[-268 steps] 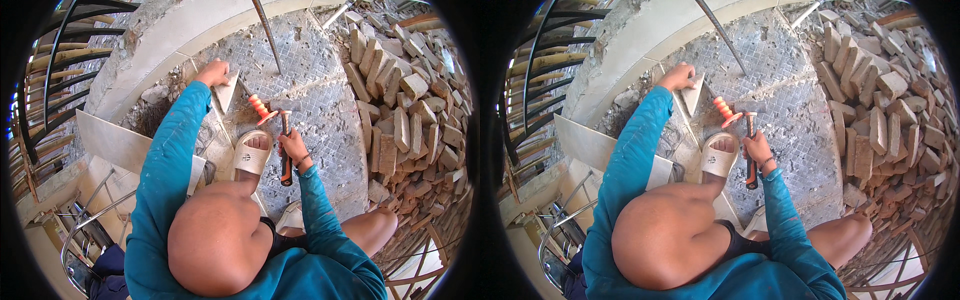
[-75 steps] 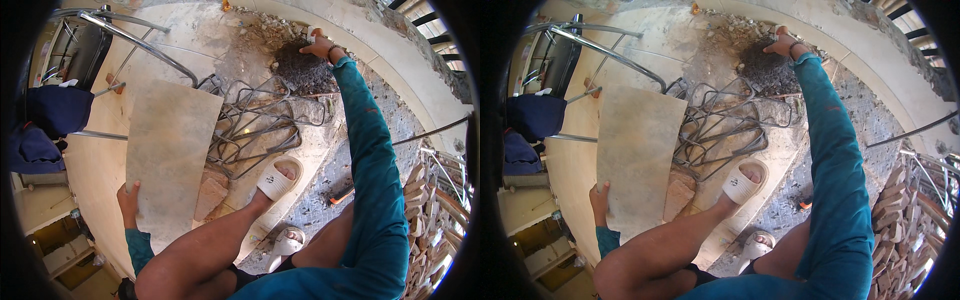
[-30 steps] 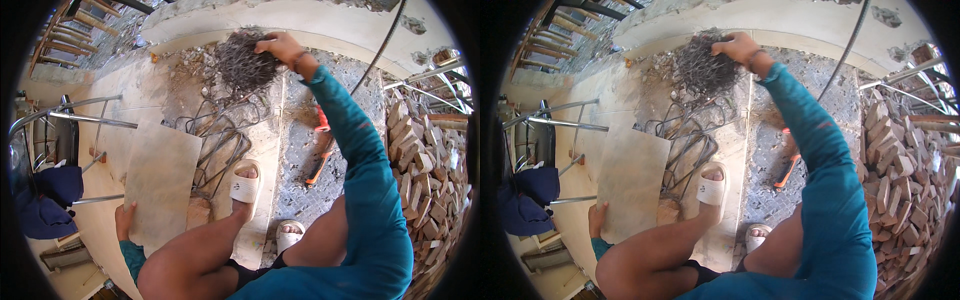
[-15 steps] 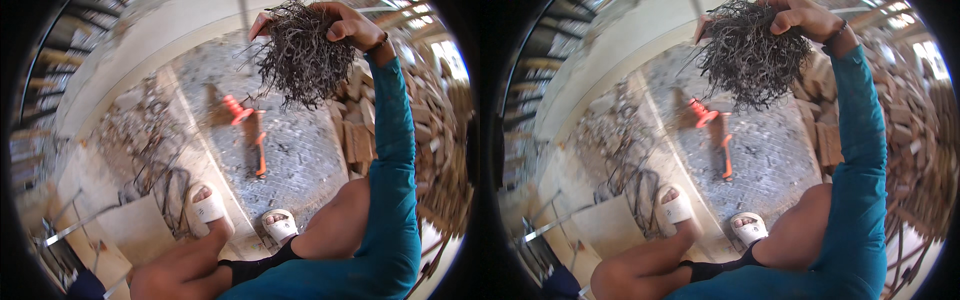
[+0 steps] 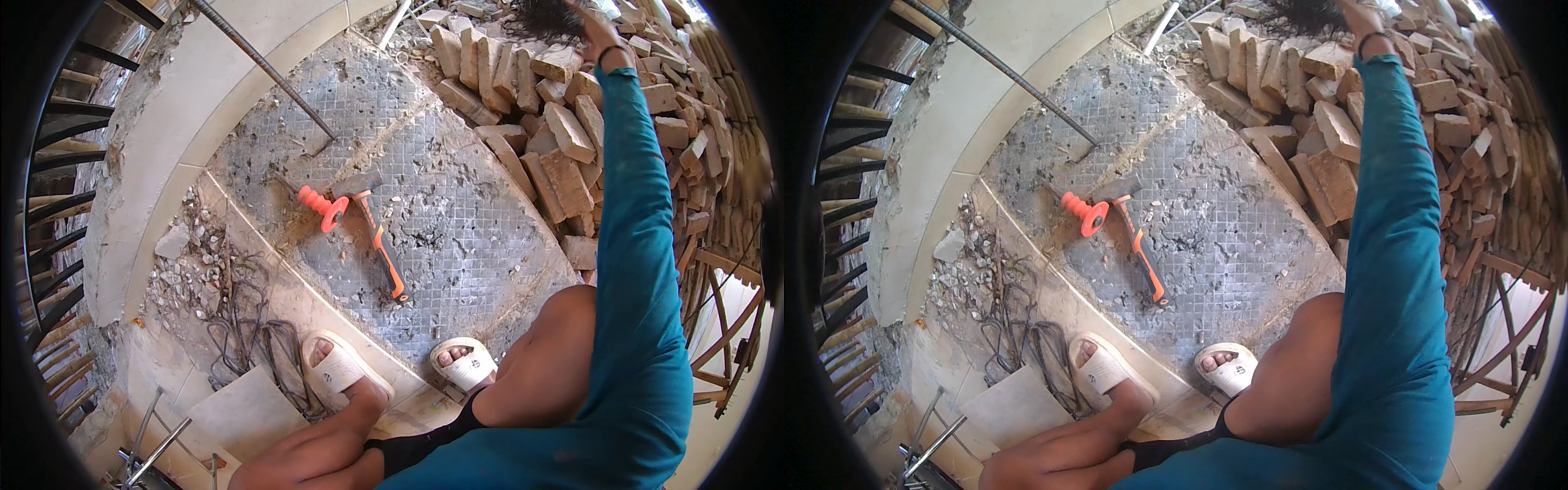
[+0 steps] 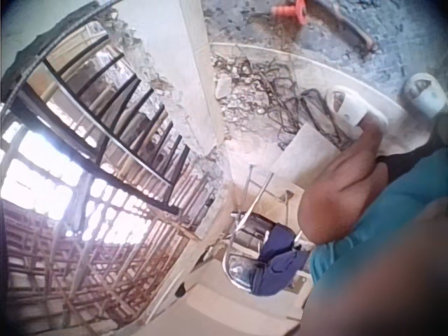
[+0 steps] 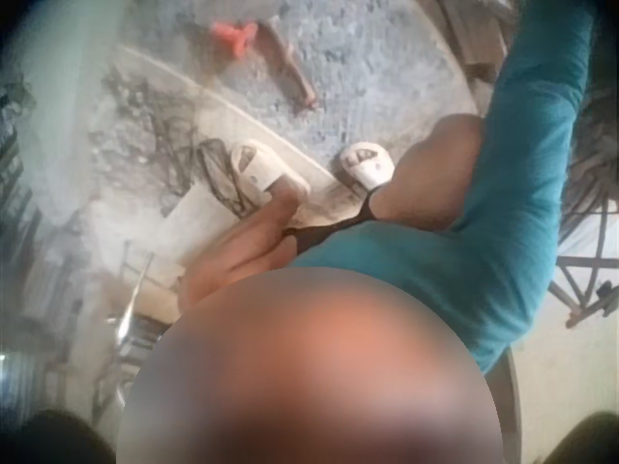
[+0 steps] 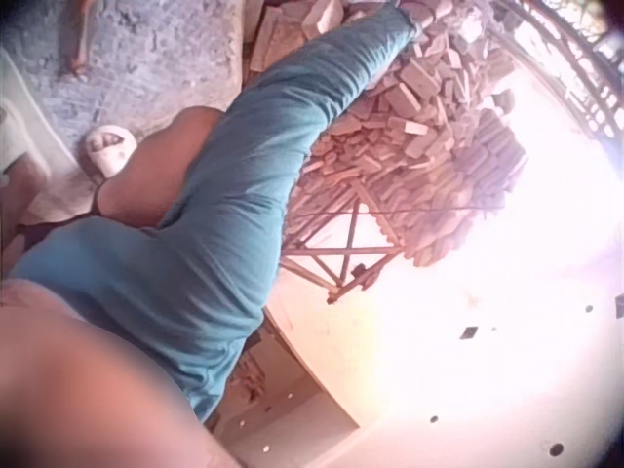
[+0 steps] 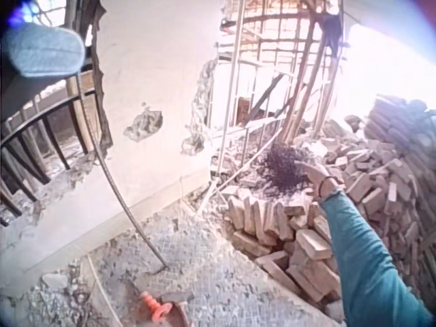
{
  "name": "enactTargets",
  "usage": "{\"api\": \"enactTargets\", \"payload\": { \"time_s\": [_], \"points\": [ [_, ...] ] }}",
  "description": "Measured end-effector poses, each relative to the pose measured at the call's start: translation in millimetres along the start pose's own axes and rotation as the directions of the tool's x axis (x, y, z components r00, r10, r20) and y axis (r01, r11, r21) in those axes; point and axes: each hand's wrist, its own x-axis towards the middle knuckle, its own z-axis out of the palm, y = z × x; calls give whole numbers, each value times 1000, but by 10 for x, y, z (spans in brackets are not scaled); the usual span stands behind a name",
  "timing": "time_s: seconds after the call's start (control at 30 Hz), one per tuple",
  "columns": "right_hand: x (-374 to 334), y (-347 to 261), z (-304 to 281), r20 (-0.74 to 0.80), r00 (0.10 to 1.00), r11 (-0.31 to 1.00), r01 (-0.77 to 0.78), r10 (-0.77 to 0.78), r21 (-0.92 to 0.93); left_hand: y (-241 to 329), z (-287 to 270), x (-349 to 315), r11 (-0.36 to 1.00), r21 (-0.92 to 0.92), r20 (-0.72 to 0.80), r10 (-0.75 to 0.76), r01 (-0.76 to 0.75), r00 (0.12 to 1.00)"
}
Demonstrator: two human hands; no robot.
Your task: The person removes tiles from a spiral staircase using a hammer and chisel. They repeatedly strike the tiles to break them, then clear debris and metal mesh from the stair surface.
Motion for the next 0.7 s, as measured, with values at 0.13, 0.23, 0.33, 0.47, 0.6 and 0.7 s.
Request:
{"api": "enactTargets", "payload": {
  "time_s": [0.13, 0.23, 0.33, 0.47, 0.6, 0.7],
  "points": [
    [663, 1209, -50, 185, 968, 896, 229, -170, -380, 413, -53, -127, 996, 74, -73, 51, -45, 996],
    [845, 1606, 50, 482, 403, 280, 909, -778, -308, 720, -117, -385, 988, 132, -129, 93, -76, 987],
    [842, 1259, 708, 283, 698, 597, 712, -658, -370, 936, -216, -607, 977, 167, -148, 154, -129, 977],
    [189, 253, 1645, -118, 812, 819, 573, -572, -30, 1030, -228, -714, 971, 180, -157, 189, -160, 969],
    [-1158, -932, 2488, -250, 730, 642, 681, -636, 352, 681, 75, -983, 986, 110, -301, 156, -128, 941],
    [-2179, -1613, 2999, -331, 647, 437, 732, -687, 523, -143, 234, -1138, 1000, -12, -507, -14, 10, 862]
  ]
}}
